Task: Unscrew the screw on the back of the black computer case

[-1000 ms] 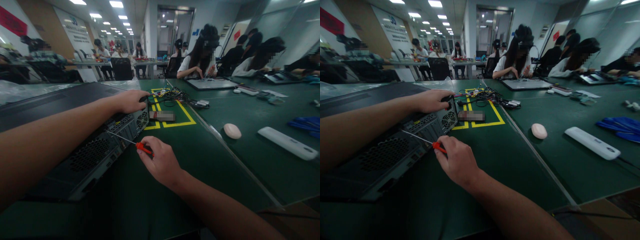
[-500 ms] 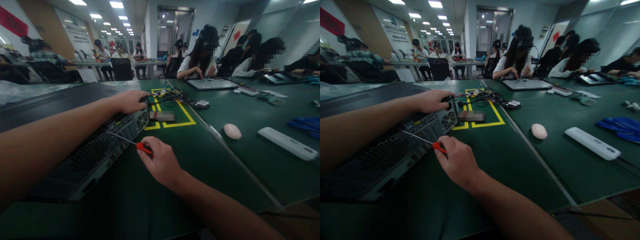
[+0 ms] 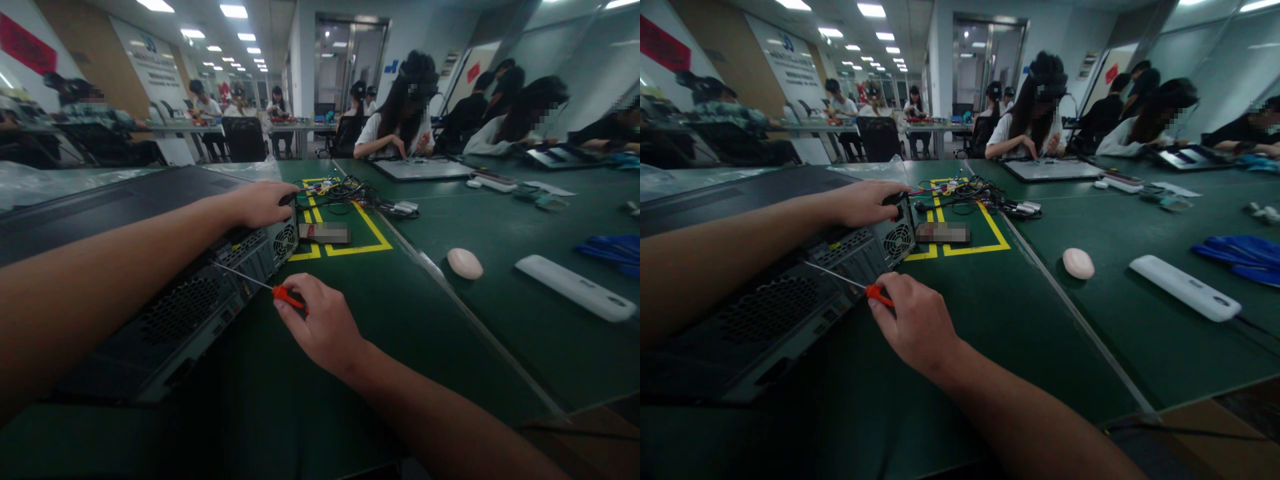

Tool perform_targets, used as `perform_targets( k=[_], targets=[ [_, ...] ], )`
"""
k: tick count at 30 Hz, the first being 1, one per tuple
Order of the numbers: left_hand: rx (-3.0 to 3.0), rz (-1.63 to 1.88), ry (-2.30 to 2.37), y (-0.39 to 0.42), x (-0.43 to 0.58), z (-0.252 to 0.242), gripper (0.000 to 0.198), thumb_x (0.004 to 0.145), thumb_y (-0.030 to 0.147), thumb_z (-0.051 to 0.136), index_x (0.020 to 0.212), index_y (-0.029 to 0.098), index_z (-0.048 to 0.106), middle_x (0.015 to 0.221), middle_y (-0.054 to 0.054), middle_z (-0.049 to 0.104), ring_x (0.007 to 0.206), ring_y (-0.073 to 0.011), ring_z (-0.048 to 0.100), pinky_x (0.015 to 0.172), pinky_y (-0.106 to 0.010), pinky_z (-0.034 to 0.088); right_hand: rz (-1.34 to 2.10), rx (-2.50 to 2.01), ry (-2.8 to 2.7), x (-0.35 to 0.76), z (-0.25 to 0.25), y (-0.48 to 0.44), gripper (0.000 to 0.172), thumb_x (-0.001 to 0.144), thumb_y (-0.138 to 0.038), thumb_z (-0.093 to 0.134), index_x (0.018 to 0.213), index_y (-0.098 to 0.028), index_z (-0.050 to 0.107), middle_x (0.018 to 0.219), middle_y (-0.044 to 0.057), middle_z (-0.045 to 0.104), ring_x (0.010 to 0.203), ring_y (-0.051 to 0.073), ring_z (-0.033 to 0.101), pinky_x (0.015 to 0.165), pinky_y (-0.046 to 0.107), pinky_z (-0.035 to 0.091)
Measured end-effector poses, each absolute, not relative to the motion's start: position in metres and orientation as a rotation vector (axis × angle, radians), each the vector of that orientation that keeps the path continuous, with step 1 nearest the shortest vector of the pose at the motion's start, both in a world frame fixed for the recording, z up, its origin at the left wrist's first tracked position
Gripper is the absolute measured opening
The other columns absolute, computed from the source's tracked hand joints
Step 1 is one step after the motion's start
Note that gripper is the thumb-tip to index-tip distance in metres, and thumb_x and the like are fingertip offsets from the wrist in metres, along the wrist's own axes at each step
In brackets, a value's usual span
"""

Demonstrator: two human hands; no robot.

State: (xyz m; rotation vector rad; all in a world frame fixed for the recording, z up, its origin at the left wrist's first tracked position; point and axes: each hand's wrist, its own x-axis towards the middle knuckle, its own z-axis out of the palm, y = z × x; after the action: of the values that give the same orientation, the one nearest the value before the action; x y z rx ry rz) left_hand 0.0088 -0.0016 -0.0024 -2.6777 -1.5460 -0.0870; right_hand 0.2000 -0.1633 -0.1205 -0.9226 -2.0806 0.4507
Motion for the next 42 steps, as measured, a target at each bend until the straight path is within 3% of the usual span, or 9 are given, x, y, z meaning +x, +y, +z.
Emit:
perform_targets(
  k=[4,9,14,24,30,35,42],
  targets=[
    [-2.667,-0.057,-1.542,-0.0003,0.0086,-0.0029,0.078,0.092,0.044,0.048,0.166,0.018,0.049,0.161,-0.013,0.063,0.146,-0.0349,0.058,0.126,-0.047,0.042,0.427,-0.924,-2.08,0.2,-0.1209,-0.1627,0.01,0.108,-0.031,0.062,0.113,-0.023,0.065,0.105,0.006,0.077,0.093,0.022,0.073,0.082,0.035,0.056],
    [-2.663,-0.074,-1.533,-0.0011,0.009,-0.0034,0.077,0.092,0.042,0.05,0.167,0.024,0.049,0.158,-0.01,0.066,0.146,-0.0338,0.058,0.126,-0.047,0.042,0.414,-0.914,-2.066,0.2005,-0.1213,-0.163,0.015,0.109,-0.034,0.061,0.114,-0.022,0.066,0.104,0.007,0.076,0.093,0.022,0.073,0.083,0.036,0.055],
    [-2.662,-0.066,-1.547,-0.0017,0.0096,-0.0035,0.078,0.093,0.042,0.049,0.167,0.016,0.049,0.161,-0.015,0.063,0.148,-0.0354,0.057,0.127,-0.047,0.041,0.4,-0.902,-2.054,0.2014,-0.1194,-0.1635,0.02,0.11,-0.035,0.059,0.117,-0.019,0.069,0.104,0.009,0.077,0.092,0.022,0.072,0.082,0.036,0.054],
    [-2.657,-0.07,-1.54,-0.001,0.0087,-0.004,0.077,0.093,0.044,0.048,0.166,0.018,0.05,0.16,-0.013,0.063,0.147,-0.0341,0.058,0.126,-0.046,0.041,0.402,-0.89,-2.05,0.2001,-0.1167,-0.1648,0.029,0.113,-0.036,0.054,0.112,-0.016,0.075,0.097,0.008,0.075,0.085,0.021,0.069,0.076,0.035,0.053],
    [-2.66,-0.076,-1.533,0.0005,0.0082,-0.0044,0.076,0.094,0.042,0.049,0.166,0.019,0.05,0.16,-0.013,0.064,0.147,-0.0339,0.058,0.127,-0.046,0.04,0.497,-0.873,-2.023,0.1995,-0.1202,-0.1651,0.023,0.106,-0.036,0.063,0.123,-0.02,0.065,0.109,0.008,0.077,0.092,0.021,0.074,0.083,0.035,0.059],
    [-2.656,-0.055,-1.547,-0.0002,0.0087,-0.0032,0.077,0.093,0.043,0.048,0.166,0.018,0.049,0.16,-0.014,0.063,0.147,-0.0341,0.059,0.126,-0.046,0.042,0.508,-0.876,-2.043,0.1984,-0.1234,-0.1625,0.009,0.105,-0.027,0.061,0.114,-0.024,0.062,0.107,0.006,0.075,0.094,0.021,0.075,0.084,0.035,0.062],
    [-2.664,-0.07,-1.565,-0.0026,0.0104,-0.0023,0.079,0.092,0.043,0.049,0.167,0.017,0.049,0.162,-0.014,0.062,0.147,-0.0345,0.058,0.127,-0.046,0.041,0.496,-0.887,-2.061,0.1999,-0.1218,-0.1631,0.008,0.107,-0.025,0.061,0.114,-0.024,0.062,0.108,0.007,0.075,0.096,0.021,0.075,0.086,0.036,0.063]
  ],
)
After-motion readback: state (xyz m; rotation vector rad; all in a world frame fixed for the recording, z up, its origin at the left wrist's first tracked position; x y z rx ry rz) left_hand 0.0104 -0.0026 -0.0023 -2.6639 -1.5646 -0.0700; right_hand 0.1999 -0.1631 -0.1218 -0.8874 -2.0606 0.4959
